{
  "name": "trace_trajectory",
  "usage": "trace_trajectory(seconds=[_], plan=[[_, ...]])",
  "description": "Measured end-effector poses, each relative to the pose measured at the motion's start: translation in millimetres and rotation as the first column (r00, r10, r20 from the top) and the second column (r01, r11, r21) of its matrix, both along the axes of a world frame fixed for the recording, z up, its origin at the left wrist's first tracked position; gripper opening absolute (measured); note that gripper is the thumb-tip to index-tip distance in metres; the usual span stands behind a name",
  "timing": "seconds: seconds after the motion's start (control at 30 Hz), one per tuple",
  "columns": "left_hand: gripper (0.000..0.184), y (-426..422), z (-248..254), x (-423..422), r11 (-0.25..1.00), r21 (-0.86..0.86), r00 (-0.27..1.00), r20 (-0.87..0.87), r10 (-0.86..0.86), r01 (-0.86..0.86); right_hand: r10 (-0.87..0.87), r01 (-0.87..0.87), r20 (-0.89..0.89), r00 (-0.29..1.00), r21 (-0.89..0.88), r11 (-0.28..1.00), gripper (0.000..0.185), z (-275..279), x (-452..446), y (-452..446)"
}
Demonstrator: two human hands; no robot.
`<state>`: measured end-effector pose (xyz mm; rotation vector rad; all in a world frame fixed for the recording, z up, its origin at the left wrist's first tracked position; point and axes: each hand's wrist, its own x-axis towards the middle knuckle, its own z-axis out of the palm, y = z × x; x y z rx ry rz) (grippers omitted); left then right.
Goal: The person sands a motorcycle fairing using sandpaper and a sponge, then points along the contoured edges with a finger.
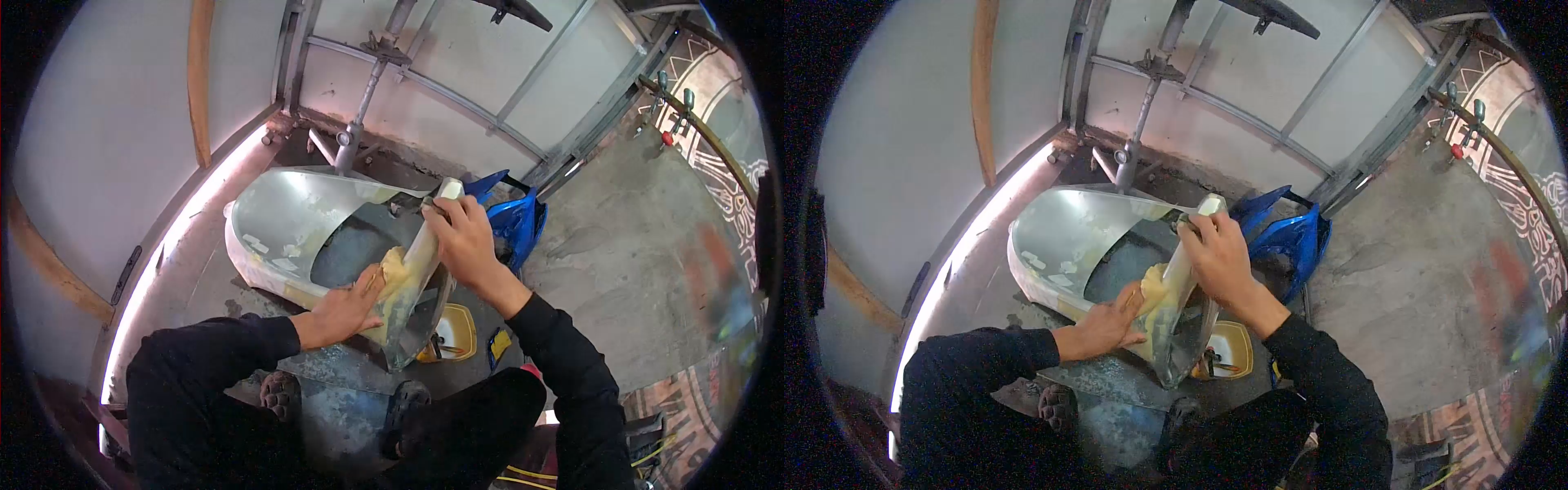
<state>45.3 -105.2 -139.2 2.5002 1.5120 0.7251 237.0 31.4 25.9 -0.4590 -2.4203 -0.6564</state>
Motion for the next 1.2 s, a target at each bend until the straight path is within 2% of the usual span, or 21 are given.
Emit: trace_trajectory(seconds=[0.07,0.17,0.23,0.33,0.43,0.53,0.67,0.77,0.83,0.97,1.2], plan=[[0.089,4,-1,-1,1.0,-0.004,1.0,0.025,-0.006,0.006,-0.029,0.027,-0.031,0.999,-0.059,0.998,0.032,8,0,12],[0.089,0,0,0,0.999,-0.051,1.0,0.023,-0.004,0.005,0.039,-0.044,-0.048,0.998,-0.113,0.993,0.032,-8,2,-6],[0.09,1,2,-2,0.999,-0.04,0.999,0.032,-0.013,0.014,0.095,-0.098,-0.036,0.995,-0.095,0.991,0.036,-22,1,-18],[0.091,-1,9,0,0.997,-0.077,1.0,0.004,0.009,-0.009,0.042,-0.05,-0.055,0.998,-0.146,0.988,0.033,-11,0,-23],[0.092,0,8,0,0.992,-0.124,1.0,0.016,0.007,-0.005,0.062,-0.064,-0.017,0.998,-0.125,0.99,0.034,-10,4,-26],[0.087,3,1,-3,0.999,0.032,0.998,0.047,-0.037,0.036,0.067,-0.068,-0.016,0.998,-0.123,0.99,0.032,-11,6,-25],[0.089,2,1,-3,1.0,0.003,0.999,0.03,-0.025,0.025,0.019,-0.024,-0.033,0.999,-0.16,0.987,0.026,-14,5,-24],[0.09,3,0,-2,1.0,-0.019,1.0,0.019,-0.011,0.012,0.022,-0.022,-0.075,0.997,-0.008,1.0,0.022,-2,-4,-32],[0.093,2,4,-1,0.996,-0.085,1.0,0.0,0.008,-0.008,0.029,-0.032,-0.078,0.997,-0.041,0.999,0.024,-6,-4,-27],[0.092,3,3,-1,0.998,-0.064,1.0,0.008,0.005,-0.004,0.045,-0.052,-0.072,0.996,-0.105,0.993,0.025,-17,0,-21],[0.093,3,-2,1,0.999,-0.025,1.0,-0.023,0.019,-0.02,0.16,-0.153,0.047,0.986,-0.12,0.981,0.031,-27,6,-28]])
